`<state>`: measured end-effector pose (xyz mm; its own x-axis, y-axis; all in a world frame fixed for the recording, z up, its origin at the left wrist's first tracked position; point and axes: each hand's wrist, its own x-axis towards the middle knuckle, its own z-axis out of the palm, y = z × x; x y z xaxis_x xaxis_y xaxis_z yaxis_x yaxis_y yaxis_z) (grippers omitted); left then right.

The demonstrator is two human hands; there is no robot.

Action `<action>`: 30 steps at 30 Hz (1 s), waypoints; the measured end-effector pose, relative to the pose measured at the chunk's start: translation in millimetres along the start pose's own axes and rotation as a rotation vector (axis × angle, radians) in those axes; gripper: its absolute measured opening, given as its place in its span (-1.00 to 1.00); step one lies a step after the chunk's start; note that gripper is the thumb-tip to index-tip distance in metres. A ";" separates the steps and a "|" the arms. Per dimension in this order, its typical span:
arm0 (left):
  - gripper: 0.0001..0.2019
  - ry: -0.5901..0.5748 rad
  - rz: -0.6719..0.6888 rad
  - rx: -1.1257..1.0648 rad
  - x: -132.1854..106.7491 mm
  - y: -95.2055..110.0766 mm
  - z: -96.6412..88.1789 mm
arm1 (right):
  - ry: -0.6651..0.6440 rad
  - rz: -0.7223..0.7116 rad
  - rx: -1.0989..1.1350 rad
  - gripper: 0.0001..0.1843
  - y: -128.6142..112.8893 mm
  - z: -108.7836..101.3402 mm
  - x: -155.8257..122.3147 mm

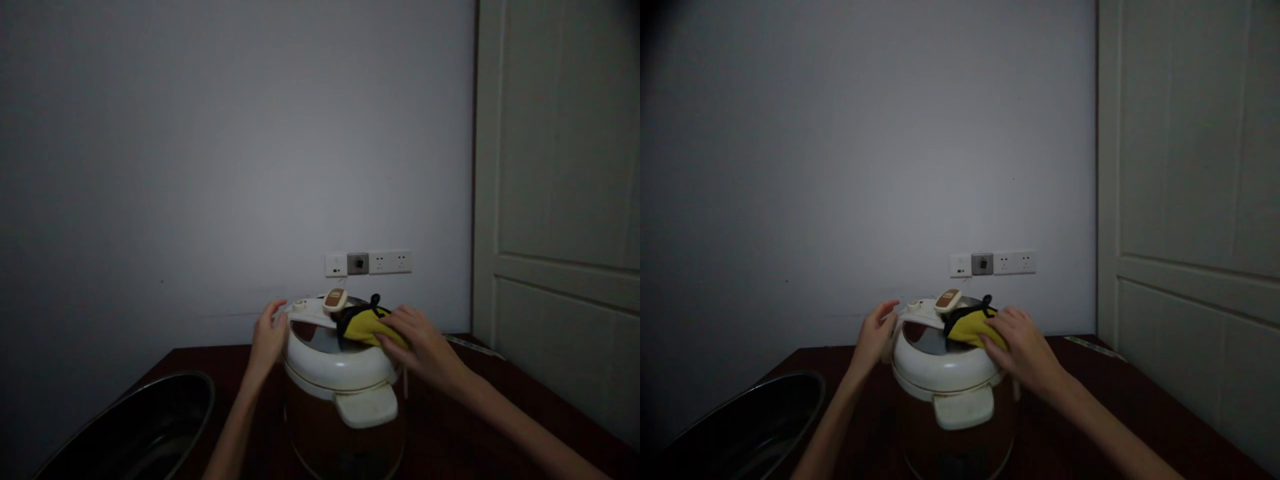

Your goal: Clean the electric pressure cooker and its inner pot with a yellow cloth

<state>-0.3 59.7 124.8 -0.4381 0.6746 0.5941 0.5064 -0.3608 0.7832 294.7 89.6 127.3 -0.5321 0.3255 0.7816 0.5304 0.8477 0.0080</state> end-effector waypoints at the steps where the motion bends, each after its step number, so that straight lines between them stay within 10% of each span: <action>1: -0.66 0.024 -0.016 0.035 0.1 -13.3 1.0 | 0.017 0.078 0.011 -0.77 8.5 5.1 2.8; 6: -0.62 0.022 -0.146 0.047 -2.1 -55.0 8.6 | -0.020 0.338 0.129 -0.62 35.2 36.7 32.4; 14: -0.54 -0.027 -0.284 -0.027 -6.1 -58.7 14.6 | -0.321 0.226 0.444 -0.61 38.4 49.7 75.6; 30: -0.56 -0.075 -0.290 -0.017 -5.0 -61.6 14.5 | -0.149 0.347 0.369 -0.67 0.6 25.3 43.1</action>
<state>-18.5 87.9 70.9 -0.5064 0.7966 0.3302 0.3556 -0.1559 0.9215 255.3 114.7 145.2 -0.4691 0.6465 0.6016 0.4385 0.7618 -0.4768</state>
